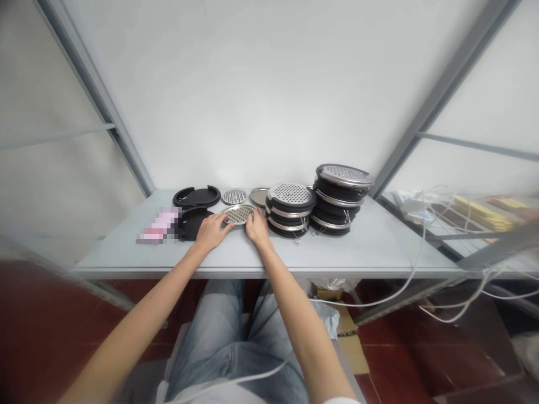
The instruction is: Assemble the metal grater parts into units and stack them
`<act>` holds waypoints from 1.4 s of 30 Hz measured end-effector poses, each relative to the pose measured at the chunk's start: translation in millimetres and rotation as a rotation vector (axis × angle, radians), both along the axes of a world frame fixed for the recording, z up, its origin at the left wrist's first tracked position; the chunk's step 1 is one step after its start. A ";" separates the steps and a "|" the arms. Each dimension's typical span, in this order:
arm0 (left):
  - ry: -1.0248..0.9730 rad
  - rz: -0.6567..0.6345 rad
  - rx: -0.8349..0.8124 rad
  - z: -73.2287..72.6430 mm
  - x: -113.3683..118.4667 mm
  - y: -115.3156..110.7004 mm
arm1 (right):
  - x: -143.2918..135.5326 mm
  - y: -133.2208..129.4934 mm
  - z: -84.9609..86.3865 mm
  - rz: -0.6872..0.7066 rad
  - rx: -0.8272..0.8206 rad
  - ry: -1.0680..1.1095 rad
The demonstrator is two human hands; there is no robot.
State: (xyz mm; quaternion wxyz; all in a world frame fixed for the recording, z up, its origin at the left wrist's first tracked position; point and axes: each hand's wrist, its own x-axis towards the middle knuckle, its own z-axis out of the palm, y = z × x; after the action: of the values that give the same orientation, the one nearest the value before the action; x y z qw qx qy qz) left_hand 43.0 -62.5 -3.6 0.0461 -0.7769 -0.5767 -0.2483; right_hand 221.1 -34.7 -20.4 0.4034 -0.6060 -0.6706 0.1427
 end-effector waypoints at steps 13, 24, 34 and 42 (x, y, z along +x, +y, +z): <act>0.013 -0.014 -0.024 -0.9 1.3 0.0 | -3.2 -5.7 1.0 -0.008 -0.016 -0.136; 0.012 -0.016 -0.003 1.3 0.9 -0.9 | -2.3 -6.7 4.9 0.013 -0.056 -0.210; -0.024 -0.009 -0.002 2.1 1.2 -3.0 | -6.4 -11.7 6.9 -0.009 -0.018 -0.258; -0.012 0.000 -0.010 1.6 0.0 0.2 | -11.7 -18.9 24.2 0.220 0.206 -0.170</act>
State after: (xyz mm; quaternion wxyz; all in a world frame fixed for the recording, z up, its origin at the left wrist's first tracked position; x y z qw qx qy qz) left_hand 43.0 -62.3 -2.0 0.0390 -0.7756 -0.5782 -0.2501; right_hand 209.4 -53.6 3.8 0.3872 -0.4942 -0.7756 0.0647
